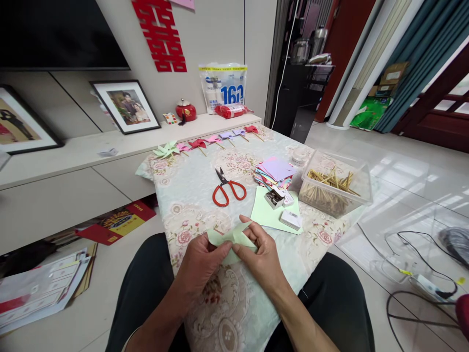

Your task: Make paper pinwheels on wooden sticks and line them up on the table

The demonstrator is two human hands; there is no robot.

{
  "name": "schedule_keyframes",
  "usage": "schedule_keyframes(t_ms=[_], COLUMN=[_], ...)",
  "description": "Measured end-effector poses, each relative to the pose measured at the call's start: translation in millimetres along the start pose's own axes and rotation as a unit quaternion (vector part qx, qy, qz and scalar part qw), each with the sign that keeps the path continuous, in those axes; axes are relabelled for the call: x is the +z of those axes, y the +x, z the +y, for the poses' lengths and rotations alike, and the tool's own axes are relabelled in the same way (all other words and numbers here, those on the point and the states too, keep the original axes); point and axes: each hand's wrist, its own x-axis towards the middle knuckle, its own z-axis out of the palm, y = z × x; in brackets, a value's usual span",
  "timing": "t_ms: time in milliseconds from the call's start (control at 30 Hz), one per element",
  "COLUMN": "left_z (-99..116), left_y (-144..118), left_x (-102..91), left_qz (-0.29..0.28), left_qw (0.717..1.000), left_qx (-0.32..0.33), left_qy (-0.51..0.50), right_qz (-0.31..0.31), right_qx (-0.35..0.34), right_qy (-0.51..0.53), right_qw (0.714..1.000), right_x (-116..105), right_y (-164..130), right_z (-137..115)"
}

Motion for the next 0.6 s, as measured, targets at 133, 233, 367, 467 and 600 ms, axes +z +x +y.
schedule_keyframes(t_ms=[133, 233, 367, 467, 600], left_z=[3, 5, 6, 6, 6], left_y=[1, 2, 5, 8, 11], left_x=[-3.7, -7.8, -13.0, -16.5, -22.3], left_qz=[0.005, 0.009, -0.01, -0.035, -0.048], left_qw=[1.0, 0.998, 0.995, 0.994, 0.994], left_qx=[-0.023, -0.061, -0.068, -0.038, -0.033], left_qy=[-0.004, -0.031, -0.07, -0.093, -0.088], right_qz=[-0.016, -0.015, -0.013, -0.004, -0.003], right_qx=[-0.022, -0.036, -0.048, -0.108, -0.239], right_qy=[0.006, 0.014, -0.013, -0.073, -0.197], right_qw=[1.0, 0.999, 0.999, 0.991, 0.951], right_x=[-2, -5, -7, -9, -12], right_y=[0, 1, 1, 0, 0], right_z=[-1, 1, 5, 7, 1])
